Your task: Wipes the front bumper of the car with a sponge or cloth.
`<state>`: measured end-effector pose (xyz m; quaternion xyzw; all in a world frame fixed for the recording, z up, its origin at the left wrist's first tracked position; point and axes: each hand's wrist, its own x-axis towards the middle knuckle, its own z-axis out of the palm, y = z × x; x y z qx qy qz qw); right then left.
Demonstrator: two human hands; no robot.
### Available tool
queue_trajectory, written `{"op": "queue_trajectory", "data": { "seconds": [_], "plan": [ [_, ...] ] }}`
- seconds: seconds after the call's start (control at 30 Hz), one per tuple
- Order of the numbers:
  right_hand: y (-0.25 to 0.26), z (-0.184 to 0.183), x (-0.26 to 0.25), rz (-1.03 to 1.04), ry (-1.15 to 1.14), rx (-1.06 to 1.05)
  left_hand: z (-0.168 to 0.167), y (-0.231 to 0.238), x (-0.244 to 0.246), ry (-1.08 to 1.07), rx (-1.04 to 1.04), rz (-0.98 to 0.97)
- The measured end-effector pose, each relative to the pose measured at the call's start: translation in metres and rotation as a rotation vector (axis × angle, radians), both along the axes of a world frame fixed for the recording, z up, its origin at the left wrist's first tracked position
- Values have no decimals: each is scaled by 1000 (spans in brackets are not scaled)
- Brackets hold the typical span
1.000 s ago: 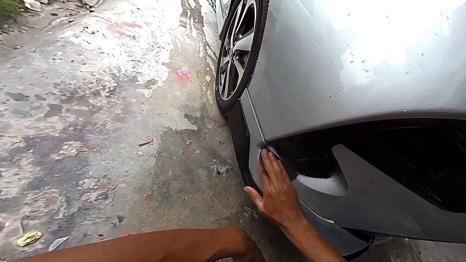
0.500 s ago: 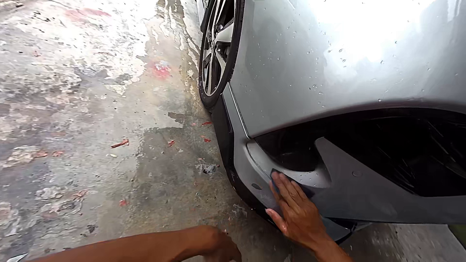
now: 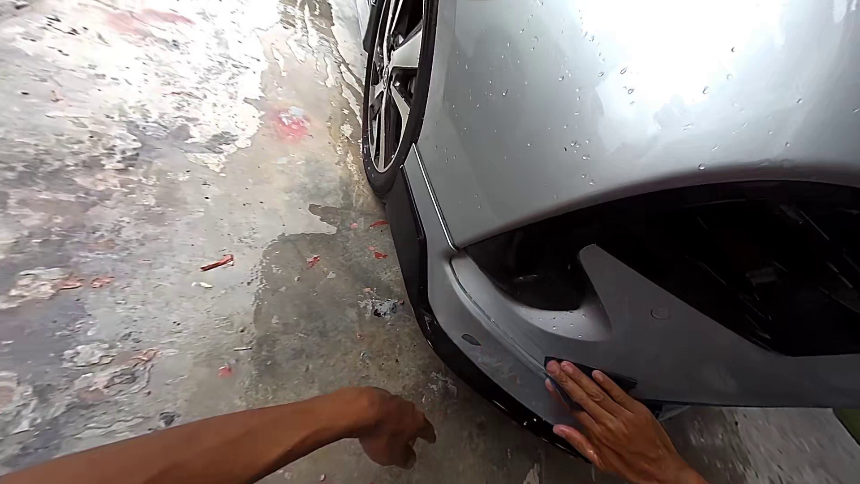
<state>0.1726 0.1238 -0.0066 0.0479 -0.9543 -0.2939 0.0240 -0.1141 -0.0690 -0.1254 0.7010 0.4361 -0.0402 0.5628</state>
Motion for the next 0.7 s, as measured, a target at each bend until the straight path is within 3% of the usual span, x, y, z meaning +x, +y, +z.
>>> {"op": "queue_trajectory", "data": {
  "seconds": [0.1,0.27,0.33,0.47,0.57,0.63,0.7],
  "plan": [
    [2,4,-15,55,-18,-55,5,0,-14,62,8,14],
    [-41,-23,-149,-73,78,-235,57,14,65,108,121,-136],
    [-49,-31,-145,-136,113,-258,55,9,79,110,120,-163],
    [-48,-36,-84,-160,207,-76,80,-11,34,133,9,-122],
    [-65,-52,-135,-245,301,-182,62,-5,27,109,122,-149],
    [-74,-56,-185,-309,320,-281,77,0,43,117,135,-138],
    [-76,-54,-194,-318,313,-311,93,-2,50,101,110,-108]
  ]
}}
